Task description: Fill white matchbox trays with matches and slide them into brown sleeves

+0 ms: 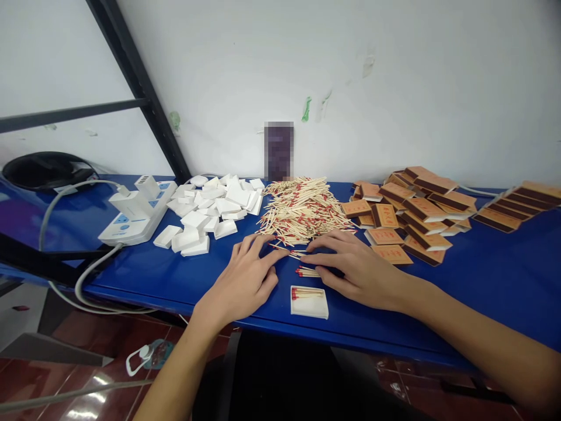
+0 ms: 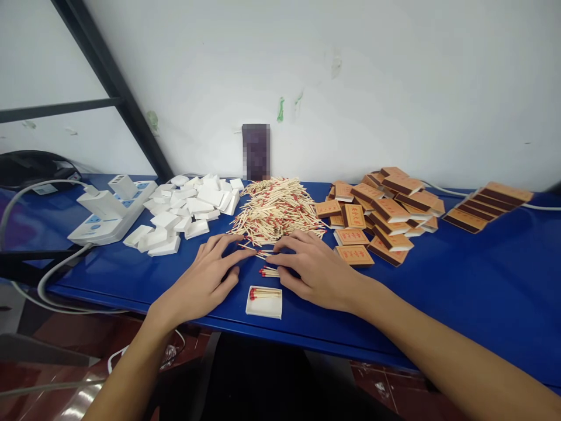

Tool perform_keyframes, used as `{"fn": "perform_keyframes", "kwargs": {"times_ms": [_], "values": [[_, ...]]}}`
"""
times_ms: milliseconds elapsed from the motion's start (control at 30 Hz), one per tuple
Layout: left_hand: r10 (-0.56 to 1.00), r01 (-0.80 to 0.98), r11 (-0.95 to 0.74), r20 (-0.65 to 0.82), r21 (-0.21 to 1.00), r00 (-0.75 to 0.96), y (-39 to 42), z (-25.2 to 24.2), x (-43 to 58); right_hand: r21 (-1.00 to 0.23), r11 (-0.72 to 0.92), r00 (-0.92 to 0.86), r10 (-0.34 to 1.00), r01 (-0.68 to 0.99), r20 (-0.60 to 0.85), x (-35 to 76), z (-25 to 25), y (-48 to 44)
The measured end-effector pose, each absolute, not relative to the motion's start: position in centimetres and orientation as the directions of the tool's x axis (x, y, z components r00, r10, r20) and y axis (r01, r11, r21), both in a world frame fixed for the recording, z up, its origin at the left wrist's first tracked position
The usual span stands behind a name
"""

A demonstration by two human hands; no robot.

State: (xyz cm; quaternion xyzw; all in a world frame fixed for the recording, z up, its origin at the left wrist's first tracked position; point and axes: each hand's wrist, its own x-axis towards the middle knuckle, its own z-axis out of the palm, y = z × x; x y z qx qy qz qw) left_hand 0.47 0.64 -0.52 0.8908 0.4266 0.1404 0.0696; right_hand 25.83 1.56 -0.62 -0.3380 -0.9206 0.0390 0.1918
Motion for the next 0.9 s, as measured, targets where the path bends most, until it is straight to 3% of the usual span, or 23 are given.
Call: {"fn": "perform_keyframes", "kwargs": {"times_ms": [900], "values": [[0.778, 0.735, -0.628, 0.209, 0.255, 0.592, 0.68, -0.53, 0.44, -0.165, 0.777, -0.671, 0.613, 0.608, 0.417, 26.11, -0.76, 1.81]]}}
